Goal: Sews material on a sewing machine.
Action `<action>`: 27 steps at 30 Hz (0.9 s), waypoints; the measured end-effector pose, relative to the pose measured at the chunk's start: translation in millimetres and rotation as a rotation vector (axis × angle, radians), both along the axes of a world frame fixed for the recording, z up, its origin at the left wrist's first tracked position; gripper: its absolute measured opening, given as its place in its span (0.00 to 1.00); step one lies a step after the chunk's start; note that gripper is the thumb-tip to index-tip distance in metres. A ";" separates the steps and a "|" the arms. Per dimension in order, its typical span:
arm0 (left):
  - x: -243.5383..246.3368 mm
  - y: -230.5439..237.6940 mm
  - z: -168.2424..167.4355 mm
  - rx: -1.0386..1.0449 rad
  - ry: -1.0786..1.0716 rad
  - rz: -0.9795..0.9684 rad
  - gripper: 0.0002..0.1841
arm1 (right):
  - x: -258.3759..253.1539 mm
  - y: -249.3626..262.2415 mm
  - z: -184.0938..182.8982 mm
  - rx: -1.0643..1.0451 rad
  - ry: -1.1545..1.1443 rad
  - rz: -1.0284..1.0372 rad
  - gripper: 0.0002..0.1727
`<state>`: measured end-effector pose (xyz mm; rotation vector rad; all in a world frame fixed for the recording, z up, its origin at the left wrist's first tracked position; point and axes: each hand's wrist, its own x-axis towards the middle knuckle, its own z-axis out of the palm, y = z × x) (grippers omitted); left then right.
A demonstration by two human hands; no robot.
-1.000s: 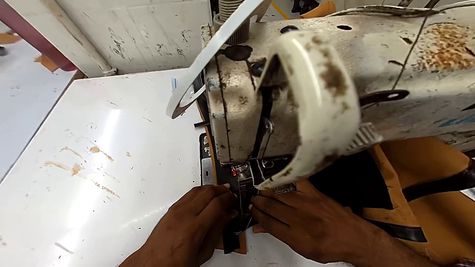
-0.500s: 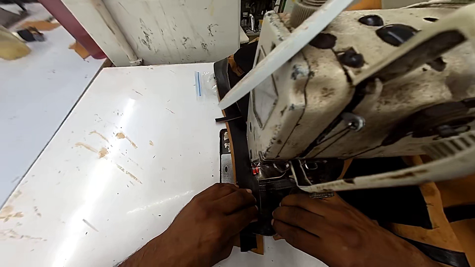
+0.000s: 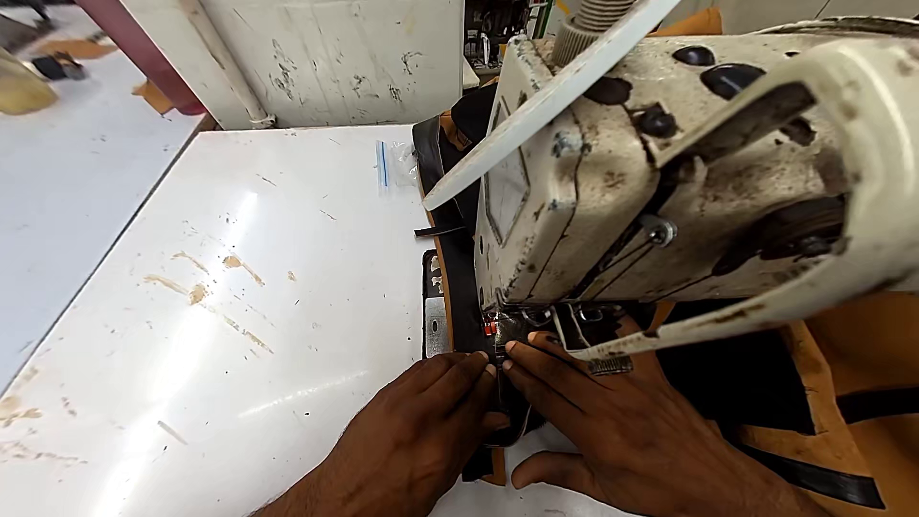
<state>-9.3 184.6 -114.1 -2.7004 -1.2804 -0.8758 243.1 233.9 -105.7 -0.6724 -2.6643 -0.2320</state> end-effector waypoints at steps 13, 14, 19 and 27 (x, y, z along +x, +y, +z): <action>-1.1 2.8 1.5 -0.077 -0.052 0.055 0.25 | 0.9 4.4 4.3 -0.005 0.019 0.048 0.36; -1.3 3.1 1.7 -0.077 -0.063 0.056 0.24 | 2.3 5.4 5.4 -0.010 0.027 0.072 0.34; -3.0 2.2 2.3 -0.079 -0.077 0.037 0.22 | 0.2 0.9 6.1 -0.049 0.007 0.091 0.34; -1.8 3.0 6.2 -0.117 -0.049 0.002 0.22 | -3.6 -3.6 3.6 -0.087 0.011 0.037 0.35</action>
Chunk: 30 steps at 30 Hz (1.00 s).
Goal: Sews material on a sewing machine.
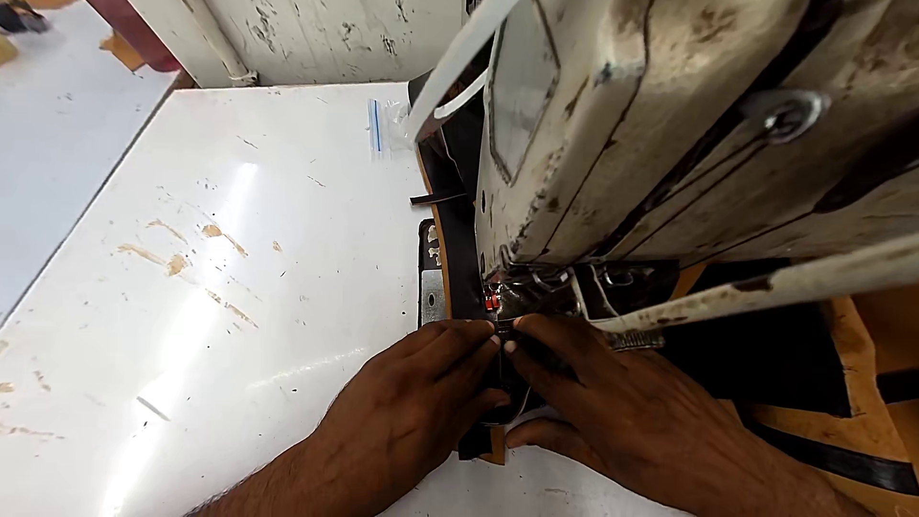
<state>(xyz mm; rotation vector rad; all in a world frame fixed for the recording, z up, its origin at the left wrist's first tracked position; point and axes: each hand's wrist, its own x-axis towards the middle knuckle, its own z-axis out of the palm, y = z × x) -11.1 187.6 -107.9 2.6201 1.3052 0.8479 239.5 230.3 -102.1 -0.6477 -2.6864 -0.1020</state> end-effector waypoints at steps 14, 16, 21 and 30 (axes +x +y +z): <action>2.2 1.8 -3.2 0.002 0.065 0.048 0.25 | 3.4 3.9 5.5 0.127 0.022 -0.071 0.35; 2.1 1.5 -4.1 -0.008 0.072 0.051 0.26 | 3.2 4.0 5.1 0.133 0.025 -0.075 0.34; 2.1 2.1 -6.1 -0.011 0.080 0.090 0.27 | 3.1 4.1 3.5 0.132 0.020 -0.080 0.34; 3.7 5.3 -3.3 -0.094 0.051 0.116 0.27 | 4.4 3.0 -0.8 0.143 0.001 -0.133 0.34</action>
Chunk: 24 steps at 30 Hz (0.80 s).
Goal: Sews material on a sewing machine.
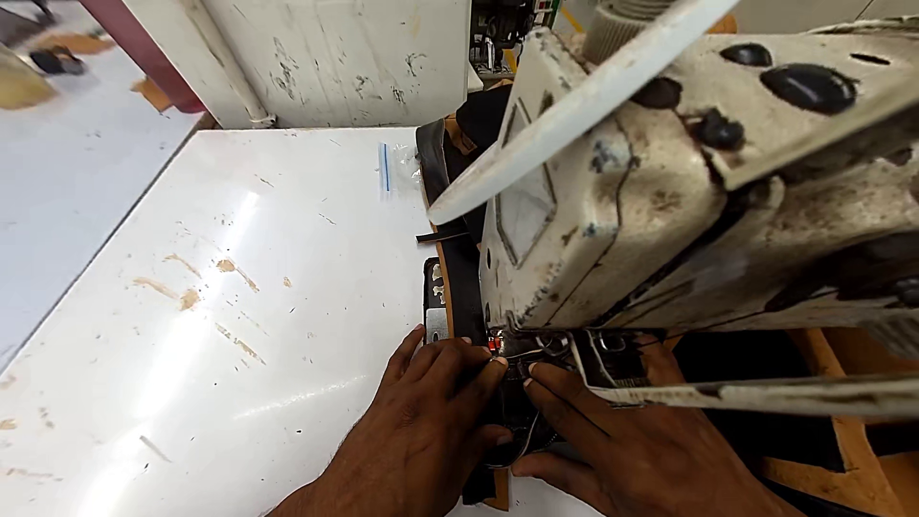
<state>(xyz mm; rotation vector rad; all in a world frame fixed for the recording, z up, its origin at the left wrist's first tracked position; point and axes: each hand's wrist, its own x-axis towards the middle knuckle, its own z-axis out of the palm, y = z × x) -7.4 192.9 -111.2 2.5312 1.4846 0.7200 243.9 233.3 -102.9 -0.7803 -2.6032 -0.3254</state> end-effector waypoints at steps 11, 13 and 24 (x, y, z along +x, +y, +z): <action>5.0 1.3 -1.6 0.092 0.127 0.034 0.27 | -1.2 4.6 -6.0 0.026 0.007 -0.052 0.35; 6.4 1.6 -1.4 0.115 0.161 0.045 0.28 | -1.2 6.0 -7.1 0.027 0.008 -0.053 0.35; 1.1 -0.2 -3.8 0.112 -0.016 0.014 0.24 | -1.1 6.1 -5.4 -0.005 0.008 -0.028 0.35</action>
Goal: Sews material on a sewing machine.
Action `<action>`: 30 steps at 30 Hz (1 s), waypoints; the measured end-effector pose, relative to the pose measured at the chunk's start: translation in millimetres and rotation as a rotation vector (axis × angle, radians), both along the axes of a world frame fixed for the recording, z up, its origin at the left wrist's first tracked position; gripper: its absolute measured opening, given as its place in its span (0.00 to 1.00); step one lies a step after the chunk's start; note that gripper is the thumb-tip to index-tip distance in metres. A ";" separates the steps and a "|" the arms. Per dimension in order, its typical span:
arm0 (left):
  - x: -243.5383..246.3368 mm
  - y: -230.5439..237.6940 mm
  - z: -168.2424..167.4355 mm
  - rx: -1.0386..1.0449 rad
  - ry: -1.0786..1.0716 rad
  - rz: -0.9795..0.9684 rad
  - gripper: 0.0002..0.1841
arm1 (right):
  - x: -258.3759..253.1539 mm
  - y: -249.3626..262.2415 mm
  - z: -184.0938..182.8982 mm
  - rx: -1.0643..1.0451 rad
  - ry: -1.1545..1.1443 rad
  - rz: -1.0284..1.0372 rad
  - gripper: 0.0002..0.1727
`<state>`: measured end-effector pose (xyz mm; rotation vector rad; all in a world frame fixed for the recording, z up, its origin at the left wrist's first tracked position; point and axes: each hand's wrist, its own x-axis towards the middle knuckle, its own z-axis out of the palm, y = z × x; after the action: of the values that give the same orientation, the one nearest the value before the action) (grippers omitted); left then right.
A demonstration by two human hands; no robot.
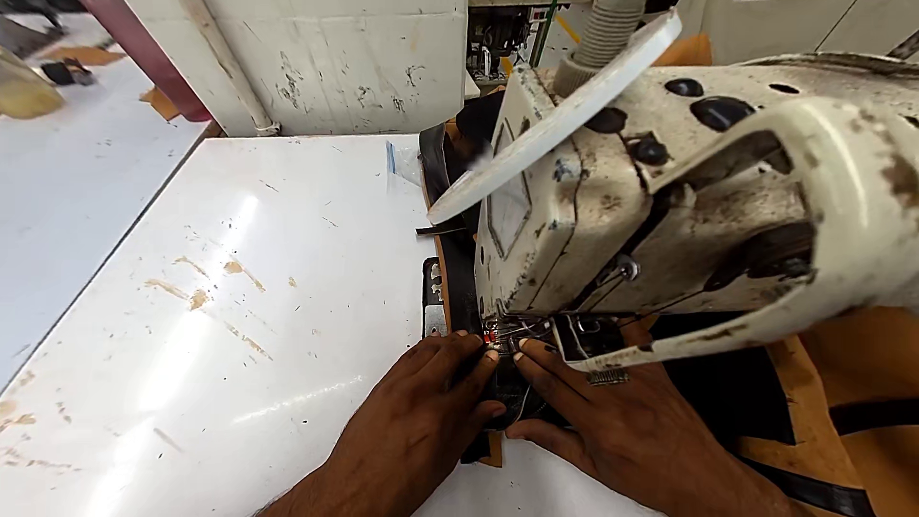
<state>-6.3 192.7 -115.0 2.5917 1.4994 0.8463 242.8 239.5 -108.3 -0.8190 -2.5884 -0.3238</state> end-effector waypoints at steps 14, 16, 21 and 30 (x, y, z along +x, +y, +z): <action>3.6 3.0 1.2 -0.041 0.075 0.024 0.26 | -1.4 4.9 -1.3 0.005 -0.028 -0.053 0.37; 4.0 2.9 0.9 -0.044 0.077 0.027 0.26 | -1.5 5.9 -1.4 0.004 -0.029 -0.063 0.37; 4.9 3.8 1.3 -0.035 0.105 0.037 0.26 | -1.1 7.6 -1.3 -0.010 -0.022 -0.072 0.37; 4.7 5.2 2.6 -0.080 0.090 0.035 0.27 | -1.5 10.6 -1.4 -0.022 -0.020 -0.071 0.37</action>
<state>-1.6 197.9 -112.4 2.5856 1.5707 0.6660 241.3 250.1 -109.7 -0.9210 -2.5900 -0.3262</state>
